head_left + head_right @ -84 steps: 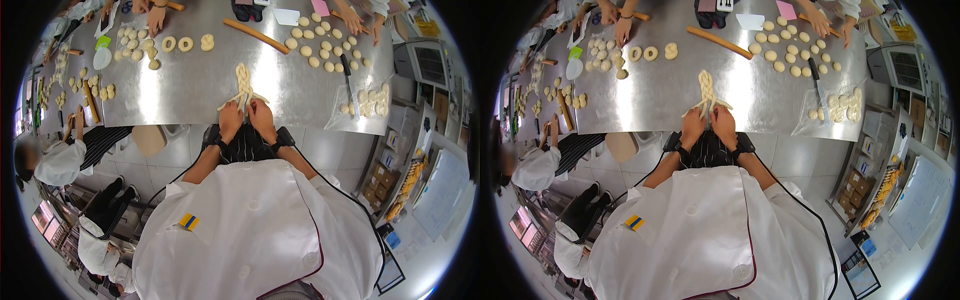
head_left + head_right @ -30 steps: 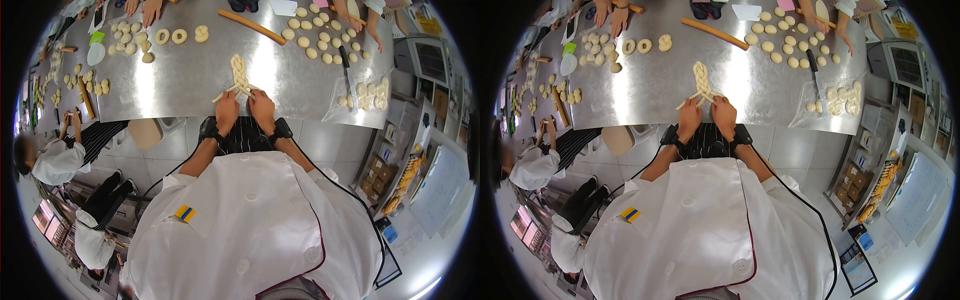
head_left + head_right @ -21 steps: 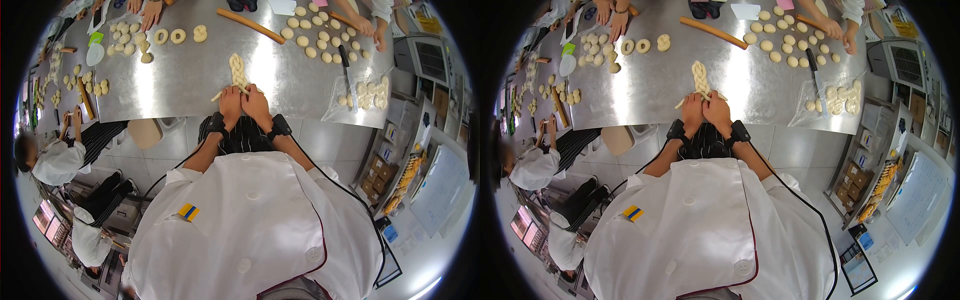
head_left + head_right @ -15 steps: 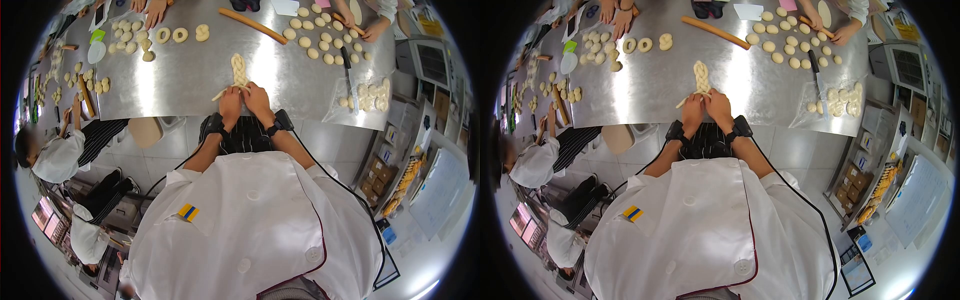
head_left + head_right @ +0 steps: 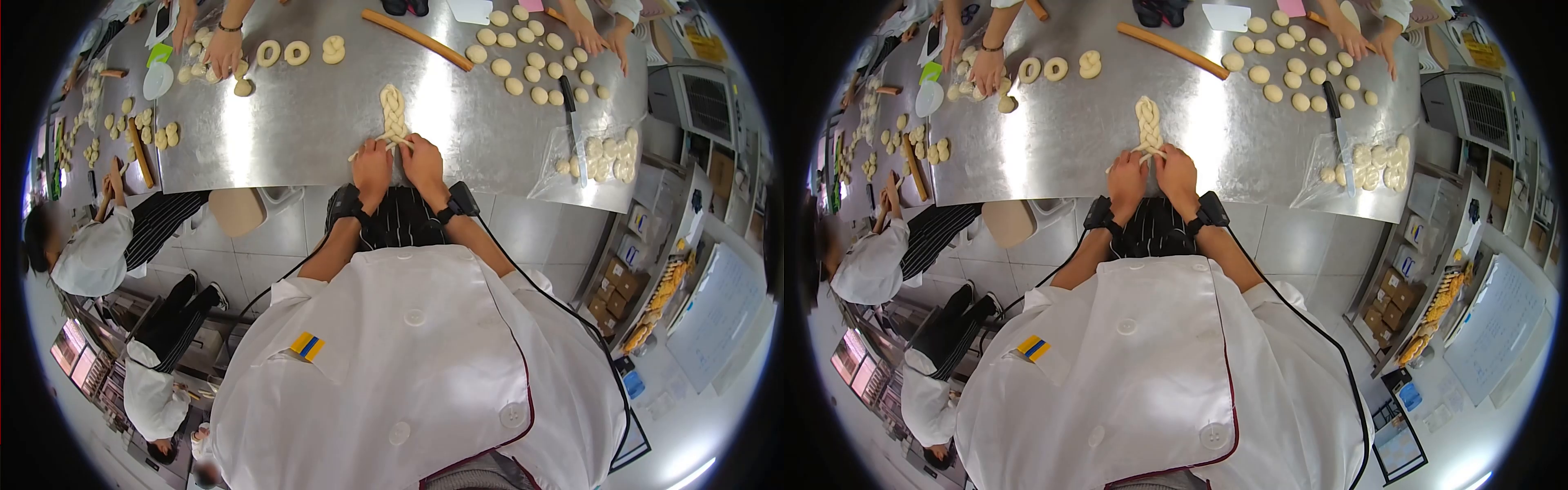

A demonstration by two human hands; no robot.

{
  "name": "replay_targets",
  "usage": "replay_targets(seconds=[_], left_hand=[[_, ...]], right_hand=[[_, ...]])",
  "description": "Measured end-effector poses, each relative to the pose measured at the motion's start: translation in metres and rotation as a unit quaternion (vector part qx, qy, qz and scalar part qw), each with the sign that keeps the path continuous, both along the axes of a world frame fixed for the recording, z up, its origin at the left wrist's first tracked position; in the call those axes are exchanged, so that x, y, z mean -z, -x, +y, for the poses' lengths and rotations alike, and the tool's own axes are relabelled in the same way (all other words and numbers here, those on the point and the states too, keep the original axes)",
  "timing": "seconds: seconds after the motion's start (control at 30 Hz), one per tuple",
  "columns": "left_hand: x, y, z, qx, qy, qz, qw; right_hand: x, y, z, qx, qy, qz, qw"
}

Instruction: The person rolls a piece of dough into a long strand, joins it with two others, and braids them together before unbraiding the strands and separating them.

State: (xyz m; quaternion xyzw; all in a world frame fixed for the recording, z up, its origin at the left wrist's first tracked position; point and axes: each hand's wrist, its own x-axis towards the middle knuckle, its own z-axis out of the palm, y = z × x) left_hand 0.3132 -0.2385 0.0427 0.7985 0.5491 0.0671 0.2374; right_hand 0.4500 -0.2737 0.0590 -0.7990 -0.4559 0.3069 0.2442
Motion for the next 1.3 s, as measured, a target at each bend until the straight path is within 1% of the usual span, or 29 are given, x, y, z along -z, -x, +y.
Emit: replay_targets(seconds=[0.07,0.13,0.3,0.4,0.47,0.53,0.63,0.7,0.83,0.9,0.97,1.03,1.07,1.1,1.13,1.17,1.2,1.27,1.3], left_hand=[[0.004,0.001,-0.004,0.002,-0.014,-0.004,1.000],[0.006,0.001,-0.004,0.005,-0.029,-0.009,1.000],[0.000,0.004,-0.005,0.034,-0.066,0.021,0.997],[0.000,0.005,-0.004,0.036,-0.088,0.013,0.995],[0.001,0.006,-0.003,0.041,-0.084,0.014,0.996],[0.000,0.007,-0.004,0.047,-0.079,0.016,0.996],[-0.001,0.006,-0.005,0.034,-0.083,0.016,0.996],[0.002,0.007,-0.006,0.008,-0.105,-0.011,0.994],[0.005,0.011,-0.006,-0.003,-0.077,-0.024,0.997],[0.009,0.012,-0.010,-0.044,-0.065,-0.080,0.994],[0.021,0.018,-0.008,-0.047,-0.049,-0.083,0.994],[0.025,0.028,-0.003,-0.051,-0.033,-0.084,0.995],[0.026,0.033,-0.001,-0.041,-0.009,-0.071,0.997],[0.026,0.036,0.001,-0.030,0.015,-0.058,0.998],[0.027,0.039,0.003,-0.031,0.015,-0.058,0.998],[0.028,0.042,0.005,-0.020,0.010,-0.074,0.997],[0.026,0.044,0.008,-0.010,0.004,-0.089,0.996],[0.022,0.048,0.012,-0.005,0.004,-0.092,0.996],[0.021,0.049,0.013,0.003,0.005,-0.096,0.995]], right_hand=[[0.002,0.002,-0.003,0.009,0.017,0.000,1.000],[0.002,0.004,-0.007,0.006,0.007,-0.001,1.000],[0.000,0.007,-0.006,0.023,-0.002,-0.018,1.000],[-0.002,0.008,-0.003,0.031,-0.015,-0.017,0.999],[-0.003,0.007,-0.004,0.039,-0.023,-0.013,0.999],[0.000,0.007,-0.008,0.015,-0.037,-0.047,0.998],[0.003,0.008,-0.011,0.012,-0.037,-0.074,0.997],[0.005,0.008,-0.012,0.009,-0.049,-0.085,0.995],[0.010,0.008,-0.015,-0.006,-0.049,-0.129,0.990],[0.007,0.006,-0.014,-0.001,-0.066,-0.145,0.987],[-0.001,0.005,-0.012,0.003,-0.083,-0.160,0.984],[-0.008,0.006,-0.013,-0.001,-0.118,-0.225,0.967],[-0.010,0.010,-0.016,-0.001,-0.118,-0.225,0.967],[-0.005,0.016,-0.021,-0.023,-0.108,-0.143,0.983],[-0.003,0.022,-0.024,-0.046,-0.098,-0.060,0.992],[0.000,0.030,-0.024,-0.009,-0.048,-0.004,0.999],[0.002,0.035,-0.022,-0.011,-0.048,-0.003,0.999],[0.009,0.044,-0.016,0.068,0.043,0.121,0.989],[0.012,0.048,-0.010,0.092,0.039,0.092,0.991]])
